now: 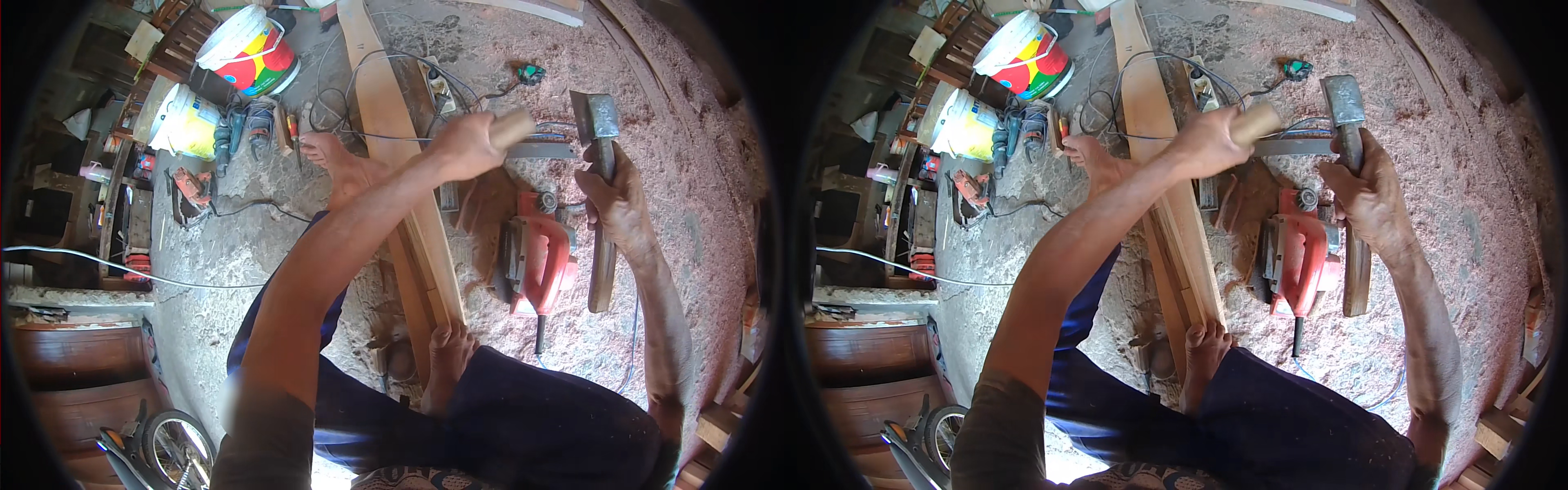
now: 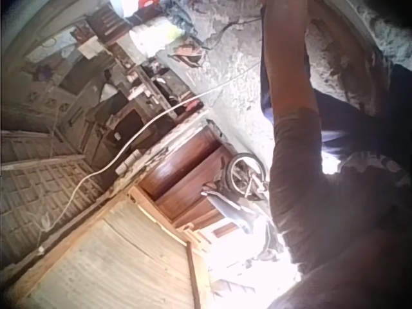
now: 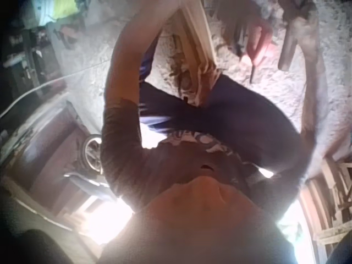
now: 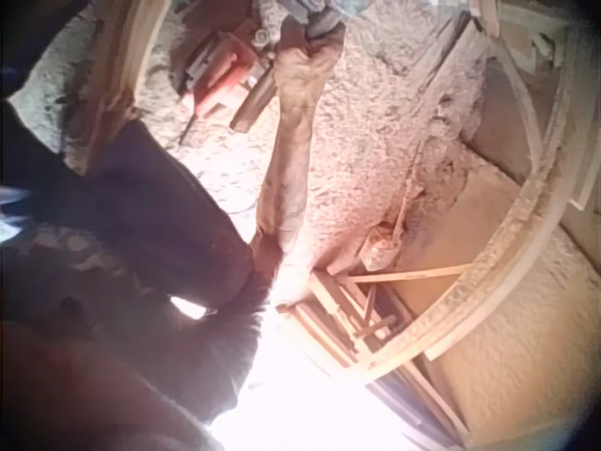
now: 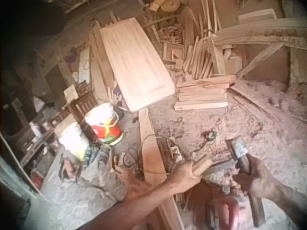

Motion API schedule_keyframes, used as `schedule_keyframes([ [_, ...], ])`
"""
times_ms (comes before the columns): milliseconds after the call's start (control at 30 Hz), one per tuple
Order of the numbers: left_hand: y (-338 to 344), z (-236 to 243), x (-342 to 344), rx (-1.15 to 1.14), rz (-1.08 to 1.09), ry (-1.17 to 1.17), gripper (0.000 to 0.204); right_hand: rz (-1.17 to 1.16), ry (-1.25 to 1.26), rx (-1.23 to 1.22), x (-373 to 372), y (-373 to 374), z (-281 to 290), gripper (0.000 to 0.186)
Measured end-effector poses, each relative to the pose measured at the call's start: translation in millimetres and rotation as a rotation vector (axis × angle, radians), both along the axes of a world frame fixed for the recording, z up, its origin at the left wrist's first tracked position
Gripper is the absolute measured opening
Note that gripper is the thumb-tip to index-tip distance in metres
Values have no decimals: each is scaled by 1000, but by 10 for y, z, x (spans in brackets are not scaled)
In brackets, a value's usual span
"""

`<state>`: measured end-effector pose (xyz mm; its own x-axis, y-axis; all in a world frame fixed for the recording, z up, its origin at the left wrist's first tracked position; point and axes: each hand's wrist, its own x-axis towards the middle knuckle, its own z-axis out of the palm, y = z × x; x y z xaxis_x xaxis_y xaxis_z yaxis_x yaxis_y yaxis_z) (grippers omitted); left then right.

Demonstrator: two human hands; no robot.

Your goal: The person uses an axe and a mallet to carve and shape a piece of wood, marks it with a pencil, and works on a wooden assembly by hand.

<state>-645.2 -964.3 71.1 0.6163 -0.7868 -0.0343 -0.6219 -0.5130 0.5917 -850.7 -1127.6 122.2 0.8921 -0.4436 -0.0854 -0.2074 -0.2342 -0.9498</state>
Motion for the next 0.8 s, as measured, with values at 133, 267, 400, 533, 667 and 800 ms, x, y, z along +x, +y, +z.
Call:
schedule_keyframes([
  [133, -36, 496, -32, -538, 152, 251, 37, 5, -69, 36, 48, 83, -102, 28],
  [267, -6, 466, -126, -674, 150, 300, 39, 75, 1, 107, 67, 344, 76, 28],
  [400, 187, 239, -105, -385, 102, 78, 47, 148, 17, 41, -30, 349, 148, 27],
  [533, 403, -58, 3, -319, 100, 128, 50, 152, 15, 78, -33, 366, 49, 24],
  [667, 406, -248, 93, -326, 126, 213, 50, 148, 69, 81, -65, 363, 28, 24],
  [800, 384, -313, 129, -302, 89, 198, 53, 153, 81, 92, -90, 377, 10, 24],
])
